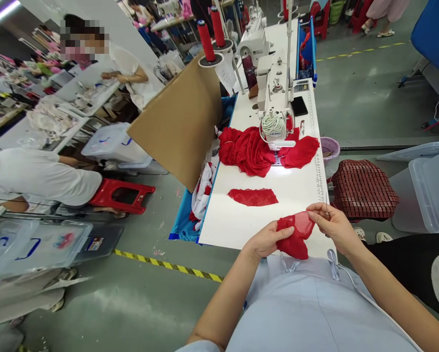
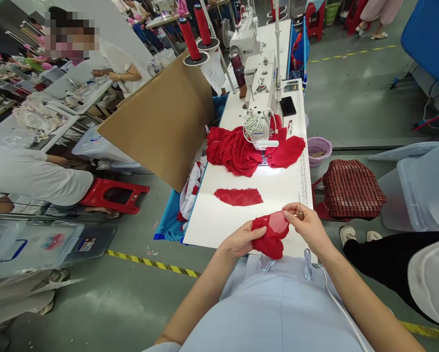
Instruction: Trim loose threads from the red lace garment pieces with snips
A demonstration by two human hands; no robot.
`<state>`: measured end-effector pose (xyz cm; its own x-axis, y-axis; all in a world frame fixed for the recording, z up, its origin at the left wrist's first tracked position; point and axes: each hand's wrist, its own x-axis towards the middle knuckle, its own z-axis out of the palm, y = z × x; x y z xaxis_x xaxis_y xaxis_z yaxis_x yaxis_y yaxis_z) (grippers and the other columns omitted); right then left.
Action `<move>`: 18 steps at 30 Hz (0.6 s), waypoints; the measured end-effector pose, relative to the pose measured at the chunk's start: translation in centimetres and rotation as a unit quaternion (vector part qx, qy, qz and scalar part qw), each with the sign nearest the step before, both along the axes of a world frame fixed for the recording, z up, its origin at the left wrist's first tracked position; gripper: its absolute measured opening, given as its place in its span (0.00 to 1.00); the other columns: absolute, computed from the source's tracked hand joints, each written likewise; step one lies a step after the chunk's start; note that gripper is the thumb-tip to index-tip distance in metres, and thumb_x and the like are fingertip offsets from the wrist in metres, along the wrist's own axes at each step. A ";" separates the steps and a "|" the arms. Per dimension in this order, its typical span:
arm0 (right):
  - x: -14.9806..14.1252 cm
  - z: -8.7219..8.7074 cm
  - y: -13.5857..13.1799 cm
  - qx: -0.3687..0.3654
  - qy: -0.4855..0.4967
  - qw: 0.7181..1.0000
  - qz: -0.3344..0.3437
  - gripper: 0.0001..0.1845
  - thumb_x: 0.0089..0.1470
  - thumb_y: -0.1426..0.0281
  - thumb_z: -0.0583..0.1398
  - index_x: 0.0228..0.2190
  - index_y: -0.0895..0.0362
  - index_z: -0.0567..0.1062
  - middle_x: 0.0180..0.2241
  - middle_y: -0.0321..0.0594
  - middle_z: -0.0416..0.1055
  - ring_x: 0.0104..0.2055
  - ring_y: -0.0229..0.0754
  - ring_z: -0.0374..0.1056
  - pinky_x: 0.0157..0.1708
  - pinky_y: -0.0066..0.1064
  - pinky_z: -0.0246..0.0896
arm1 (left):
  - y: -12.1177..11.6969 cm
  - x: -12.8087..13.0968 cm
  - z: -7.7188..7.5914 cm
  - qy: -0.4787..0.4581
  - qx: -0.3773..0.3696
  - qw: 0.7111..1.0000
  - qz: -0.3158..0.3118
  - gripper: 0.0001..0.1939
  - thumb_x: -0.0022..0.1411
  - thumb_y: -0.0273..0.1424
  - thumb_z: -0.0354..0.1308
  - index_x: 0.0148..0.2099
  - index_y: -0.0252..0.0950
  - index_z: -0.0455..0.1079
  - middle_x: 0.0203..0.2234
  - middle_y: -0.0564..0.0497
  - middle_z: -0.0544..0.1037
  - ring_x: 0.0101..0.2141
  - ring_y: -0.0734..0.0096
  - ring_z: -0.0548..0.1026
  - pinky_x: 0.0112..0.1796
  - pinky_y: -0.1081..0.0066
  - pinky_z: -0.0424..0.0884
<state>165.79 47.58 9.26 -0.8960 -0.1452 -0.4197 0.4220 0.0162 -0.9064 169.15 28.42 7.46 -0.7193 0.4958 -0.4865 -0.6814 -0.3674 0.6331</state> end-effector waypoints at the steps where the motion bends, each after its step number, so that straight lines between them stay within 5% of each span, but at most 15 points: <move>1: 0.0 -0.3 0.1 0.005 -0.002 1.000 -0.020 0.27 0.37 0.49 0.68 0.33 0.56 0.74 0.21 0.30 0.62 0.18 0.30 0.47 0.17 0.26 0.37 | 0.1 0.1 -0.2 -0.011 0.020 0.999 0.030 0.24 0.50 0.42 0.70 0.44 0.32 0.76 0.36 0.44 0.80 0.35 0.65 0.77 0.41 0.67 0.71; 8: 0.8 -1.8 -0.2 0.001 -0.028 0.997 -0.070 0.29 0.37 0.51 0.69 0.39 0.54 0.74 0.33 0.37 0.73 0.19 0.30 0.50 0.15 0.26 0.38 | 0.2 0.5 -0.5 -0.052 0.081 0.980 0.176 0.18 0.58 0.35 0.64 0.49 0.33 0.73 0.43 0.41 0.80 0.47 0.57 0.77 0.53 0.59 0.68; 14: 1.6 -2.9 -0.9 -0.027 -0.126 0.992 -0.004 0.29 0.40 0.45 0.66 0.37 0.54 0.74 0.15 0.27 0.57 0.17 0.31 0.45 0.15 0.25 0.31 | -0.4 0.8 0.2 -0.081 0.128 0.969 0.198 0.12 0.62 0.32 0.60 0.47 0.34 0.73 0.42 0.44 0.81 0.46 0.59 0.77 0.54 0.58 0.68; 18: 2.2 -3.6 -1.6 -0.115 -0.211 0.969 0.063 0.27 0.42 0.44 0.64 0.23 0.55 0.68 0.13 0.26 0.52 0.16 0.30 0.43 0.15 0.24 0.30 | -0.6 1.0 0.1 -0.123 0.175 0.953 0.216 0.11 0.65 0.33 0.56 0.44 0.33 0.75 0.38 0.46 0.82 0.44 0.62 0.78 0.54 0.59 0.67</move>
